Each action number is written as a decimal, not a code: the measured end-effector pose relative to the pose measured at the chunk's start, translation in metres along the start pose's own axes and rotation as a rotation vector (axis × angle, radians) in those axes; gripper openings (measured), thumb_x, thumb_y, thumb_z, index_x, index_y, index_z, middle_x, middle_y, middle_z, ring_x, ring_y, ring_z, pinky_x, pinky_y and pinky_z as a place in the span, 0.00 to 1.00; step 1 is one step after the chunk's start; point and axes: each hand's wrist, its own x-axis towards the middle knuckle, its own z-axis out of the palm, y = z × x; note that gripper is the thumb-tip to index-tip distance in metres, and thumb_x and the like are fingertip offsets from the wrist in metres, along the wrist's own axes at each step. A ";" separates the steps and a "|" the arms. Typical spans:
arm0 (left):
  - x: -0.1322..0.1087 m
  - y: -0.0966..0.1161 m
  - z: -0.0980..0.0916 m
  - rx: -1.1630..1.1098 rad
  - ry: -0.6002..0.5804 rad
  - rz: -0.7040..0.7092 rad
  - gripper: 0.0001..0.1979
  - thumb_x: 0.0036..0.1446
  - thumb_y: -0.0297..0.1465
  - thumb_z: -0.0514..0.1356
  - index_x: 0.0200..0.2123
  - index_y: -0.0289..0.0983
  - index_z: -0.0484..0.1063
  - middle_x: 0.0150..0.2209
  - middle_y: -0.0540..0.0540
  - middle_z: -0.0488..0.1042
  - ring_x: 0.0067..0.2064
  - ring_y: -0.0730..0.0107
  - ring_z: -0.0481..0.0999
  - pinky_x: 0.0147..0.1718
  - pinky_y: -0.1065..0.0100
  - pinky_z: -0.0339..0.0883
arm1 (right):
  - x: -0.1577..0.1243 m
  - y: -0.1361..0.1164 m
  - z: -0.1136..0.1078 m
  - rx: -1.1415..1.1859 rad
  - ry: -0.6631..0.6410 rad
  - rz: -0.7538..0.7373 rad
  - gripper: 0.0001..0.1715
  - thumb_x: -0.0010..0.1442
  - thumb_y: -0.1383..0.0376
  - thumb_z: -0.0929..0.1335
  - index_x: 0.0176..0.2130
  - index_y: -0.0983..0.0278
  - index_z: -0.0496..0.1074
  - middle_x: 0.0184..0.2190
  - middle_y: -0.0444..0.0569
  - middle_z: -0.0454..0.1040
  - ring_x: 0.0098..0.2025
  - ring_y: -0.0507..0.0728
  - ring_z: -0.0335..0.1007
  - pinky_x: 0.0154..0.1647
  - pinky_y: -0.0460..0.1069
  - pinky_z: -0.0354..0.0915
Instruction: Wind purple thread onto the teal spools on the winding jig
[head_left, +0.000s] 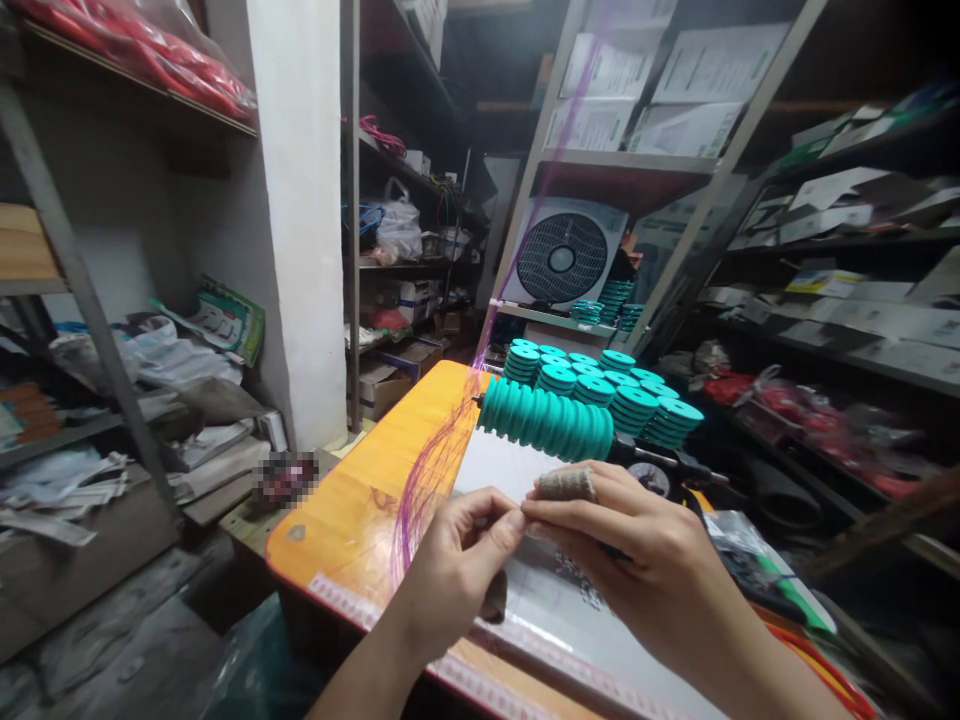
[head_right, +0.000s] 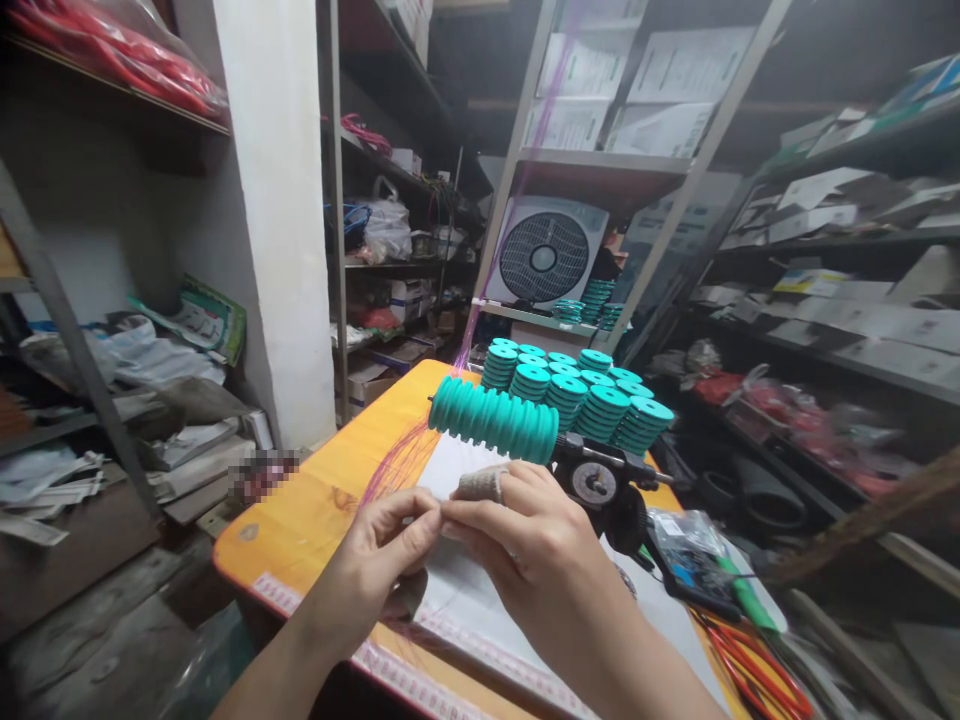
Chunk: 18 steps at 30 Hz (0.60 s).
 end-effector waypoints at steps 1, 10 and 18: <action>0.000 0.000 -0.001 0.004 -0.008 -0.001 0.13 0.59 0.41 0.58 0.29 0.37 0.66 0.16 0.60 0.54 0.13 0.86 0.50 0.12 0.79 0.48 | 0.001 0.000 0.001 0.004 0.006 -0.001 0.09 0.60 0.72 0.67 0.39 0.61 0.75 0.35 0.45 0.76 0.38 0.52 0.69 0.38 0.49 0.65; 0.026 -0.011 -0.018 -0.019 0.226 0.069 0.15 0.54 0.43 0.61 0.30 0.37 0.70 0.15 0.59 0.52 0.15 0.84 0.51 0.13 0.78 0.45 | 0.027 0.026 0.014 -0.091 -0.038 0.127 0.15 0.64 0.64 0.64 0.49 0.58 0.72 0.46 0.49 0.75 0.48 0.57 0.69 0.48 0.56 0.67; 0.076 -0.024 -0.025 -0.086 0.412 0.114 0.13 0.52 0.41 0.61 0.31 0.36 0.69 0.17 0.60 0.49 0.16 0.83 0.48 0.13 0.79 0.42 | 0.053 0.064 0.044 -0.400 -0.198 0.146 0.43 0.52 0.73 0.61 0.65 0.76 0.47 0.66 0.62 0.52 0.69 0.64 0.39 0.68 0.61 0.47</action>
